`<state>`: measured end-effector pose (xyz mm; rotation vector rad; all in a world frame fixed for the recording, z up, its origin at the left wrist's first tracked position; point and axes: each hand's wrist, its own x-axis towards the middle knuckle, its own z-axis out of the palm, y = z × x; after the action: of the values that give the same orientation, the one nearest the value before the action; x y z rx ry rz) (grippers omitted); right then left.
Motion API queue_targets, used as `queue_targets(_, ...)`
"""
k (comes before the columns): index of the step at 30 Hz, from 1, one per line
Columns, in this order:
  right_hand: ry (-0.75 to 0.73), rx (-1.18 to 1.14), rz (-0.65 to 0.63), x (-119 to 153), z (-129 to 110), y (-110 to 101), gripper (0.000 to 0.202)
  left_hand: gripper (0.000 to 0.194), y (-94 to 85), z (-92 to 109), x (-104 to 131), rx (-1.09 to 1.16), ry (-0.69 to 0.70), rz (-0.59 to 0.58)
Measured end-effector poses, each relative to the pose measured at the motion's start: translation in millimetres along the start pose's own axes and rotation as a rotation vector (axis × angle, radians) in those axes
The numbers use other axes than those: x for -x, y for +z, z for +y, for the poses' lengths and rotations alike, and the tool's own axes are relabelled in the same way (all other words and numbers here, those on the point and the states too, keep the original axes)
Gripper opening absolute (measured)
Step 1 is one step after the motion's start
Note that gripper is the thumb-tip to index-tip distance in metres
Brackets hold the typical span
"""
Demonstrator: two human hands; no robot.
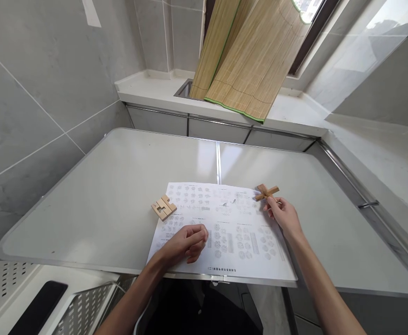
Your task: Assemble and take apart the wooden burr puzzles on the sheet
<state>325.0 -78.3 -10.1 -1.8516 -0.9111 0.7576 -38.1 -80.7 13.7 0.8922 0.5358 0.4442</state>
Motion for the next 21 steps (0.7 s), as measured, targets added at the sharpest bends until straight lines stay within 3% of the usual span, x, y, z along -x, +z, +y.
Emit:
queue_targets(11, -0.019, 0.14, 0.011, 1, 0, -3, 0.059, 0.041, 2.7, 6, -1, -0.026, -0.018, 0.004)
queue_targets(21, -0.055, 0.292, 0.012, -3, -17, -3, 0.056, 0.035, -0.6, 0, -1, 0.003, 0.001, 0.003)
